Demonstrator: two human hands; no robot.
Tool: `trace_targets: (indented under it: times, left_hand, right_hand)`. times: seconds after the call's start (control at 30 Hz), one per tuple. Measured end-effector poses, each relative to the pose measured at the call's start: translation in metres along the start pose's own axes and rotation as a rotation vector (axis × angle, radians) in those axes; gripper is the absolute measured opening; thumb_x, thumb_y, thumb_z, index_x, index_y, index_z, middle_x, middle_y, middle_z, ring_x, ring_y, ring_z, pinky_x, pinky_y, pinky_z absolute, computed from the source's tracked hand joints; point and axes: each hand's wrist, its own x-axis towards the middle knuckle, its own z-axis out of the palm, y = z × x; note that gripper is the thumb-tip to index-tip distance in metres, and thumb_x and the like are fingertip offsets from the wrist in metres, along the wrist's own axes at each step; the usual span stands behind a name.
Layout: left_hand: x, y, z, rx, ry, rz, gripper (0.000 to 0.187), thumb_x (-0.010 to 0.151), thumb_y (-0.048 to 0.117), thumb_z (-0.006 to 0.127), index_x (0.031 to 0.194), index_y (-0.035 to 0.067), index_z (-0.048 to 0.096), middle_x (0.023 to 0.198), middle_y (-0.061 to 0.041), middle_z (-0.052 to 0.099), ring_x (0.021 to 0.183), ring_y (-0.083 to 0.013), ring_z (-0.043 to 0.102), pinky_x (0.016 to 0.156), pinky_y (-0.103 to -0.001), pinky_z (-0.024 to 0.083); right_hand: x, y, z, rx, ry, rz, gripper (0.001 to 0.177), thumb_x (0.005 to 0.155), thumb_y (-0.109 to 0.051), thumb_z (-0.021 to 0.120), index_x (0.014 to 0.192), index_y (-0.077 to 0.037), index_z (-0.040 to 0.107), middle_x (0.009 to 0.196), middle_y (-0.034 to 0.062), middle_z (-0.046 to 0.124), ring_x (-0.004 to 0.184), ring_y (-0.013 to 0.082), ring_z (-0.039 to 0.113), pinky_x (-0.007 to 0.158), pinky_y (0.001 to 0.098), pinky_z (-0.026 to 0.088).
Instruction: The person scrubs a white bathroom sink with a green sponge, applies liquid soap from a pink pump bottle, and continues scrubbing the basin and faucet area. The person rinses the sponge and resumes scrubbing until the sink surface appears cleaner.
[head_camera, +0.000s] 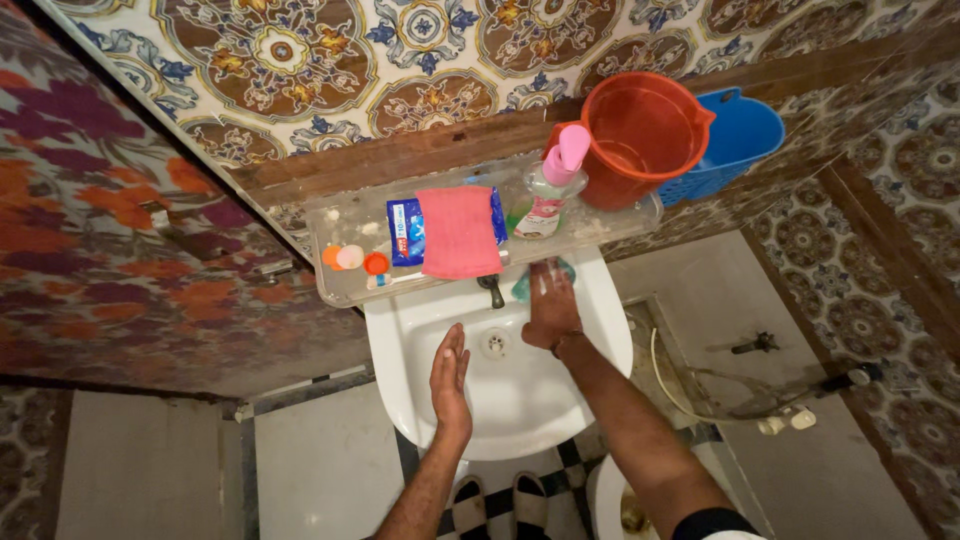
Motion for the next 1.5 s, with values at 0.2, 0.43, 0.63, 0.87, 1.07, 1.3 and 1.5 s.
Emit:
trace_targets:
  times: [0.2,0.43,0.63,0.87,1.07,1.3,1.5]
  left_hand:
    - [-0.002,0.003,0.004,0.012,-0.023,0.000,0.062,0.106,0.041,0.039,0.153,0.001,0.043,0.162,-0.014,0.044,0.154,-0.0270,0.036,0.124,-0.045,0.028]
    - [-0.005,0.007,0.009,-0.013,-0.022,0.010,0.062,0.106,0.042,0.040,0.153,0.001,0.043,0.162,-0.014,0.044,0.154,-0.0274,0.036,0.124,-0.045,0.028]
    - [-0.009,0.009,0.008,-0.010,-0.007,0.034,0.063,0.106,0.044,0.041,0.153,0.002,0.043,0.162,-0.015,0.043,0.154,-0.0282,0.036,0.124,-0.045,0.029]
    - [-0.009,0.008,0.002,-0.027,0.020,0.031,0.062,0.106,0.043,0.040,0.153,0.003,0.044,0.162,-0.013,0.044,0.153,-0.0268,0.037,0.123,-0.045,0.029]
    - [-0.007,0.007,-0.008,-0.014,0.042,0.034,0.060,0.107,0.042,0.039,0.153,0.004,0.044,0.162,-0.013,0.045,0.154,-0.0257,0.037,0.124,-0.044,0.028]
    - [-0.001,0.008,-0.022,-0.013,0.044,0.063,0.061,0.107,0.043,0.041,0.154,0.004,0.043,0.163,-0.013,0.043,0.154,-0.0257,0.035,0.124,-0.044,0.027]
    - [-0.003,0.005,-0.024,-0.053,0.048,0.045,0.062,0.106,0.042,0.043,0.153,0.003,0.044,0.162,-0.013,0.044,0.154,-0.0270,0.036,0.124,-0.045,0.027]
  right_hand:
    - [-0.007,-0.023,-0.015,0.064,-0.045,-0.074,0.113,0.061,-0.022,0.075,0.155,0.007,0.019,0.162,0.0249,0.023,0.155,0.0383,0.014,0.127,0.0446,0.010]
    - [-0.015,-0.007,-0.005,-0.026,-0.020,-0.179,0.102,0.067,-0.014,0.067,0.158,0.003,0.023,0.165,0.0219,0.024,0.157,0.0351,0.015,0.128,0.0438,0.011]
    - [-0.015,0.010,0.013,0.020,0.068,-0.129,0.103,0.068,-0.013,0.065,0.160,-0.001,0.020,0.167,0.0203,0.021,0.157,0.0342,0.014,0.125,0.0448,0.011]
    - [-0.008,0.008,0.005,0.042,0.040,-0.032,0.113,0.064,-0.019,0.071,0.160,0.002,0.014,0.167,0.0208,0.016,0.158,0.0347,0.008,0.127,0.0456,0.008]
    - [-0.003,-0.008,0.003,0.081,0.046,0.028,0.117,0.062,-0.020,0.073,0.160,0.004,0.014,0.167,0.0232,0.016,0.158,0.0356,0.007,0.127,0.0453,0.008]
    - [0.002,-0.032,0.000,-0.044,-0.017,-0.070,0.114,0.063,-0.022,0.072,0.158,0.005,0.014,0.167,0.0241,0.014,0.159,0.0372,0.006,0.127,0.0470,0.008]
    - [-0.007,-0.047,0.000,0.088,0.068,-0.119,0.115,0.064,-0.024,0.072,0.159,0.006,0.014,0.167,0.0248,0.015,0.158,0.0383,0.008,0.127,0.0480,0.008]
